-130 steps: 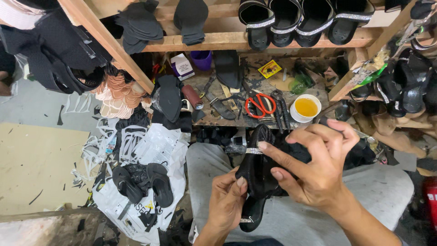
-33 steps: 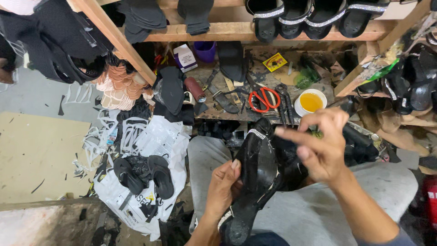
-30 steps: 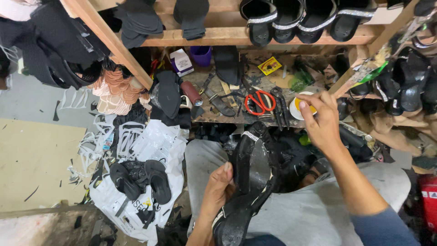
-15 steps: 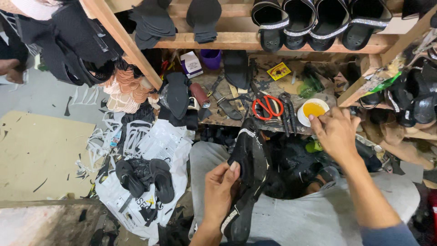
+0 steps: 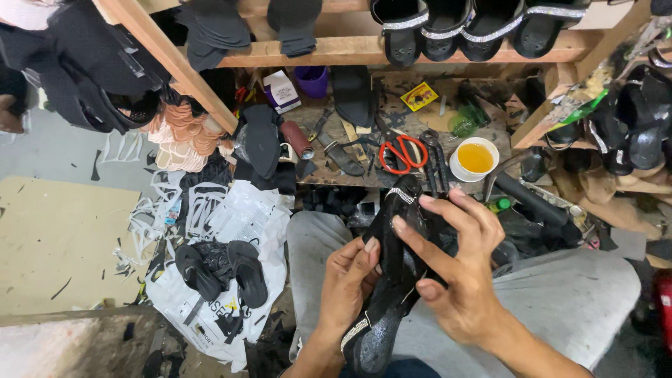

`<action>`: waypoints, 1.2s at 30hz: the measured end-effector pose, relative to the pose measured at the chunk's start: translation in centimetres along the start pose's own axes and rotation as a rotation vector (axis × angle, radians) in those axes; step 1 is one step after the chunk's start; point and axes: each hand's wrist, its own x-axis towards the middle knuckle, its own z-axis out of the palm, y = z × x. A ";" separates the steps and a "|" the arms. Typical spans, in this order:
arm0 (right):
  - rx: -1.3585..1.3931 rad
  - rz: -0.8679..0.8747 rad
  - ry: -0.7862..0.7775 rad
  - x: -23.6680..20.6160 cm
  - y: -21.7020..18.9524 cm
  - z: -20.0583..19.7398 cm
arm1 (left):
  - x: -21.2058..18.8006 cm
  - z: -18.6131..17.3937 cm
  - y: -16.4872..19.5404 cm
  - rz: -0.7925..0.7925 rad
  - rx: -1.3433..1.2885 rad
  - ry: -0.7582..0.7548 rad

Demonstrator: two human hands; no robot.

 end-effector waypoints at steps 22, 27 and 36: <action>-0.121 -0.199 -0.016 -0.5 3.7 -0.5 | 0.0 -0.3 0.1 -0.044 -0.025 -0.007; -0.084 -0.210 -0.006 -0.7 3.8 -0.5 | 0.1 -0.6 -0.1 -0.039 -0.026 -0.030; -0.163 -0.289 0.000 -1.1 4.0 -0.4 | 0.1 0.5 0.6 -0.044 -0.025 0.021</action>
